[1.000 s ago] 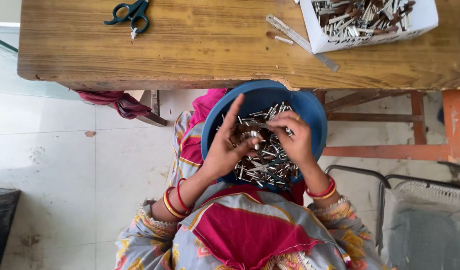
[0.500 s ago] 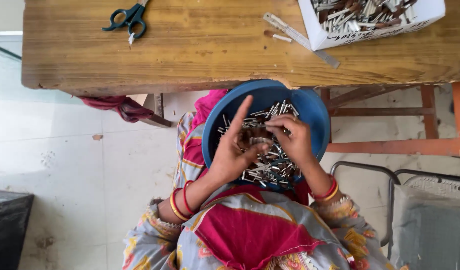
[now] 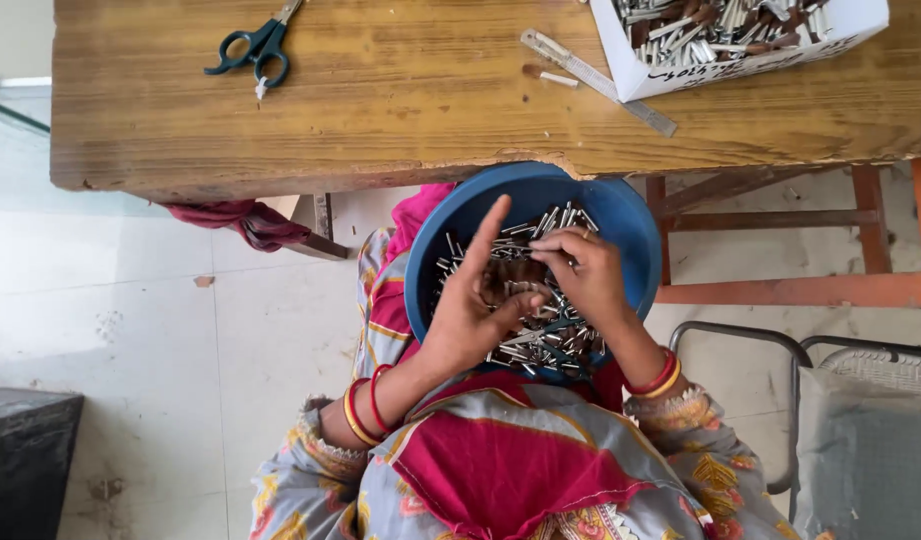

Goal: The person sits on the floor and sorts small metal pins from a blue bowl, picking them up and placing them into a white box on the table. The person handles the pins by hand throughout the task.

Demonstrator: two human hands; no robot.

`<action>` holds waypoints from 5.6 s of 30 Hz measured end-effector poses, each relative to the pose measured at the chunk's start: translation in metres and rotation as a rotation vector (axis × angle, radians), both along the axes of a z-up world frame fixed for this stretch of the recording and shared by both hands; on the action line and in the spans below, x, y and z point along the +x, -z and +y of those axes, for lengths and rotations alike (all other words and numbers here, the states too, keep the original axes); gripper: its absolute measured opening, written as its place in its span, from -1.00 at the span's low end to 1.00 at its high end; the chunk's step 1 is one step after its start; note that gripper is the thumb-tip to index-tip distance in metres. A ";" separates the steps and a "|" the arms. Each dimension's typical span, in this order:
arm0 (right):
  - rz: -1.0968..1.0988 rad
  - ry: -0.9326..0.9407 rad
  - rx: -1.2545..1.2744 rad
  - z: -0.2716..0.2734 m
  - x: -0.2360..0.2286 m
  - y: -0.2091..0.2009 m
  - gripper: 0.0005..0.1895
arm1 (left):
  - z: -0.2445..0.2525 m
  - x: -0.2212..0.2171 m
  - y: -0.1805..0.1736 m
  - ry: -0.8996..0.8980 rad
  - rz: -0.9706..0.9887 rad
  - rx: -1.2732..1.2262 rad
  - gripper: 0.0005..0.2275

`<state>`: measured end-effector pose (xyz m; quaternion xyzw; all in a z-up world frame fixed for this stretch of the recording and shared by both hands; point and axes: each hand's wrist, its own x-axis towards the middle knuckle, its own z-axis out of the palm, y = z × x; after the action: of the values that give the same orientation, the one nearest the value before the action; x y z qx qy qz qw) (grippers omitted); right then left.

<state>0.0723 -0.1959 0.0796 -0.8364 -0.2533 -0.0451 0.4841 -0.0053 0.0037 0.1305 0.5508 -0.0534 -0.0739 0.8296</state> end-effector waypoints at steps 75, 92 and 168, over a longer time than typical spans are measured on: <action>-0.206 -0.032 0.031 0.001 0.000 -0.021 -0.78 | 0.006 0.010 0.006 -0.121 -0.092 0.164 -0.12; -0.312 -0.018 -0.117 0.005 -0.003 -0.036 -0.79 | 0.007 0.008 -0.003 -0.061 -0.071 0.102 -0.09; -0.234 -0.479 -0.254 0.036 -0.044 -0.027 -0.16 | -0.001 -0.011 0.092 0.175 0.469 -0.380 -0.34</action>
<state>0.0279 -0.1596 0.1070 -0.7958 -0.5010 0.0064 0.3400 -0.0166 0.0026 0.0383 0.3470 0.0792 -0.2588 0.8980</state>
